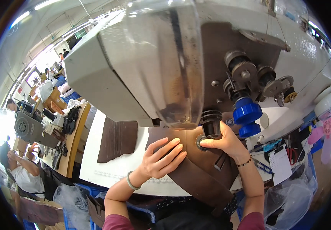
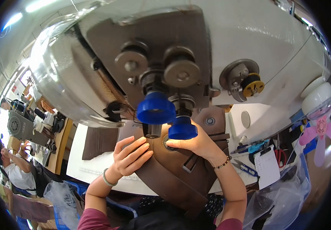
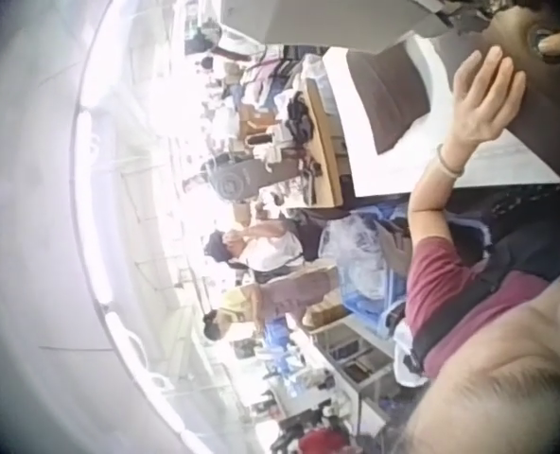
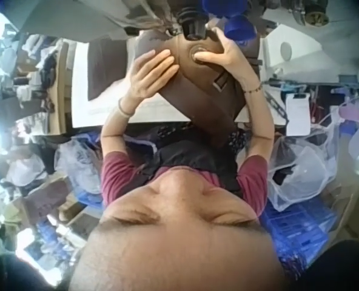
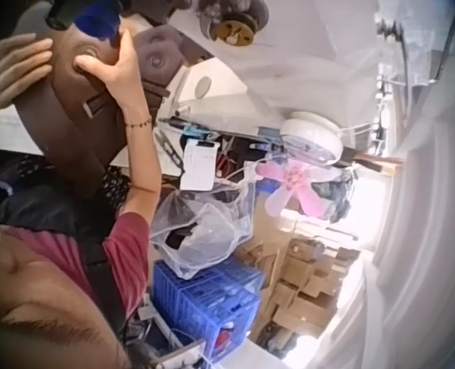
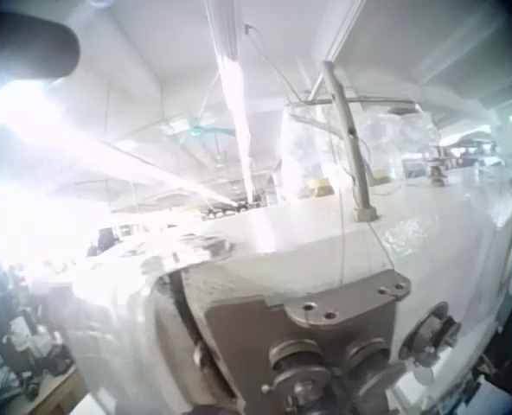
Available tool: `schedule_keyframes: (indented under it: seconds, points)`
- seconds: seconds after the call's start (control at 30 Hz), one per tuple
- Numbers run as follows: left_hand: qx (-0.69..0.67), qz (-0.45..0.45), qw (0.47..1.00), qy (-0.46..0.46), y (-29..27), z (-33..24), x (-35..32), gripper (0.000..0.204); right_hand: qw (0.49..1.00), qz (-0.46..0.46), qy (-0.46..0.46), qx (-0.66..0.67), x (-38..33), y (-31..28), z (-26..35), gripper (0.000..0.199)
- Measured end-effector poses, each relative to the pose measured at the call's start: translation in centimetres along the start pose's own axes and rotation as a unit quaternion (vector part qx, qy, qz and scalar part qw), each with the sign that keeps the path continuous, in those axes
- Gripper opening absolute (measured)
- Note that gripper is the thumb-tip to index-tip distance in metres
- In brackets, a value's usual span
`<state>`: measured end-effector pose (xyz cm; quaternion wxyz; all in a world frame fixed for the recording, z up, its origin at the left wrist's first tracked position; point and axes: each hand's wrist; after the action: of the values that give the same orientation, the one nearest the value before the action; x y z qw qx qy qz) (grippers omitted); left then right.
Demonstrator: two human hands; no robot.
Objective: Stitching a leather shoe upper component using an industrial sewing machine.
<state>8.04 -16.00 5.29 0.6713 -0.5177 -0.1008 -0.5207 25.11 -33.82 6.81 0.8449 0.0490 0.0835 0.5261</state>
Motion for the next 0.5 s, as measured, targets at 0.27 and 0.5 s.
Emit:
schedule_keyframes:
  seconds: [0.27,0.5]
  points:
    - [-0.009,-0.034,0.999,0.02,-0.4,0.3,0.2,0.017,0.994,-0.071,-0.007,-0.08,0.0,-1.2,-1.7,0.04]
    - [-0.012,-0.03,0.999,0.027,-1.1,0.3,0.8,0.016,0.977,-0.148,-0.032,-0.153,-1.1,-0.1,-0.5,0.033]
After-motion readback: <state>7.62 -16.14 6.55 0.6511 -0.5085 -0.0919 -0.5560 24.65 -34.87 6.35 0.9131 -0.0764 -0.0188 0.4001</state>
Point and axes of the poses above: each hand's wrist, its own x-axis towards the middle knuckle, its own y-axis out of the palm, z = x × y, and after that the axes turned 10 degrees about y, right-handed
